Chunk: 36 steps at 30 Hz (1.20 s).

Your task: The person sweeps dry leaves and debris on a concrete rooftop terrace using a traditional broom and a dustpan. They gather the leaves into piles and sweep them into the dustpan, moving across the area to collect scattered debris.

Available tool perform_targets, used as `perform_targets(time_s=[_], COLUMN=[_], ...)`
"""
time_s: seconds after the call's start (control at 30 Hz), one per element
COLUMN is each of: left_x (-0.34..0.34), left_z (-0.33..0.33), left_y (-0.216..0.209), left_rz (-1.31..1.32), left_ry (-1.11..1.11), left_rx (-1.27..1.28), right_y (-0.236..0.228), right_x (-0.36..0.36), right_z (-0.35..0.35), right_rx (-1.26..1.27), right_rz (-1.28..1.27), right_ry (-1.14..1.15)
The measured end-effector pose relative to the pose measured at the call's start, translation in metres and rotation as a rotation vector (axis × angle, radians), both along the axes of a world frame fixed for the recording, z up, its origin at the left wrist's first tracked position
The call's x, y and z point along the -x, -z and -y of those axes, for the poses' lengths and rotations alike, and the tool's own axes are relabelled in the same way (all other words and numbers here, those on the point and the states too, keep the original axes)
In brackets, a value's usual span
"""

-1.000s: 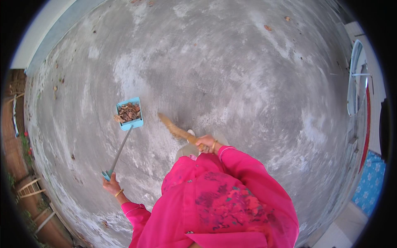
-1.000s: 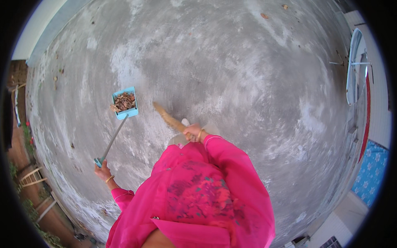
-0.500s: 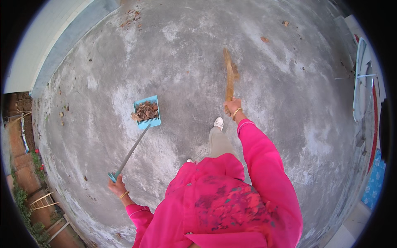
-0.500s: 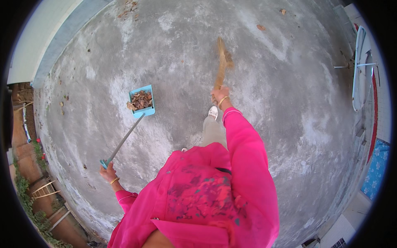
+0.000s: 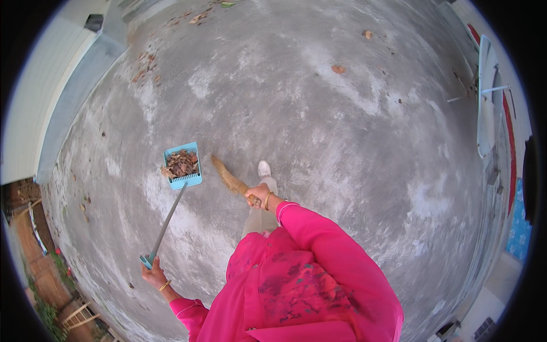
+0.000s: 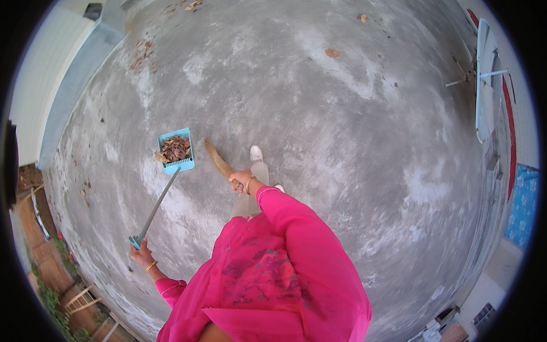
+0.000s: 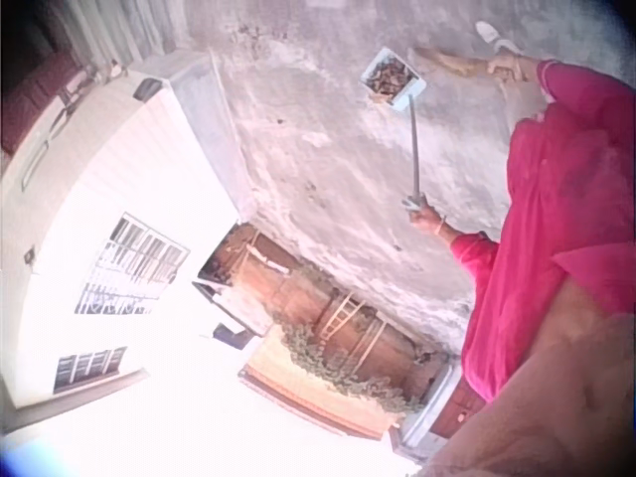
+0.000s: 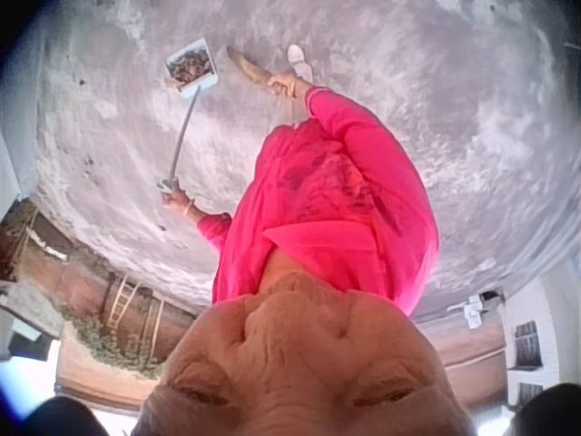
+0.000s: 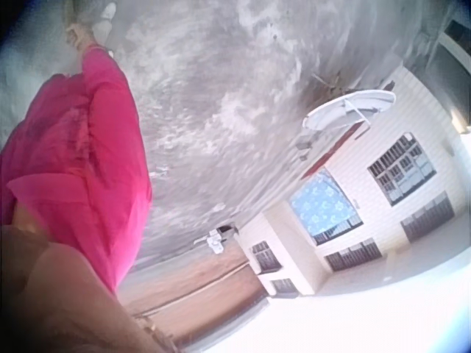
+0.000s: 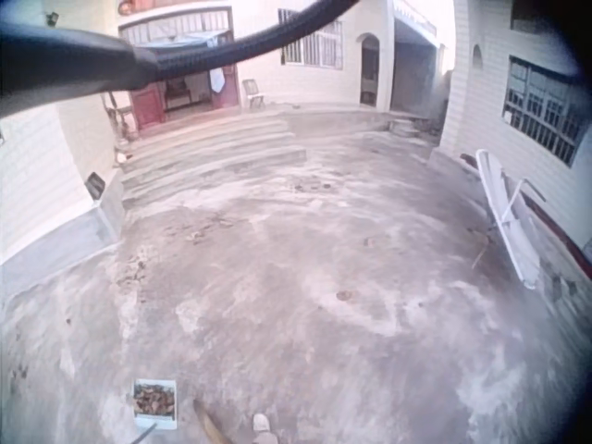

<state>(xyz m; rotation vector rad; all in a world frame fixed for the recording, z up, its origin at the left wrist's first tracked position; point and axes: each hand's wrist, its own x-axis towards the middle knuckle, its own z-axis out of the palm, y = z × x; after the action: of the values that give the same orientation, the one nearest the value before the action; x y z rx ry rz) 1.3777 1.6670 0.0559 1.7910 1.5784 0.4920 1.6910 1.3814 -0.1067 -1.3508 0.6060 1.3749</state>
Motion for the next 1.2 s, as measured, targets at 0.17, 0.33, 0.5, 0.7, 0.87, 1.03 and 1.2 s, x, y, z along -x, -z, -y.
perform_targets(time_s=[0.17, 0.33, 0.5, 0.7, 0.87, 1.03, 1.2], left_x=[-0.112, -0.217, -0.321, -0.447, -0.539, -0.630, -0.724], left_z=[-0.055, -0.080, -0.079, -0.066, -0.032, 0.029, 0.080], left_y=[0.031, 0.031, 0.016, 0.013, 0.014, -0.014, -0.038], left_rz=[-0.133, -0.075, 0.043, 0.107, 0.119, 0.067, 0.077], left_ry=[0.249, 0.308, 0.333, 0.453, 0.624, 0.607, 0.660], left_rx=[-0.089, 0.006, 0.021, 0.040, 0.027, -0.002, 0.082], right_y=[-0.021, -0.055, -0.069, -0.106, -0.110, -0.120, -0.134], right_x=[-0.150, -0.281, -0.295, -0.306, -0.387, -0.501, -0.636], right_z=[0.056, 0.087, 0.088, 0.133, 0.198, 0.303, 0.361], right_rx=[0.007, 0.249, 0.438, 0.099, 0.041, 0.243, 0.422], right_rz=[0.007, 0.363, 0.624, 0.330, 0.111, 0.155, 0.355], right_ry=[0.330, 0.238, 0.280, 0.477, 0.385, 0.386, 0.456])
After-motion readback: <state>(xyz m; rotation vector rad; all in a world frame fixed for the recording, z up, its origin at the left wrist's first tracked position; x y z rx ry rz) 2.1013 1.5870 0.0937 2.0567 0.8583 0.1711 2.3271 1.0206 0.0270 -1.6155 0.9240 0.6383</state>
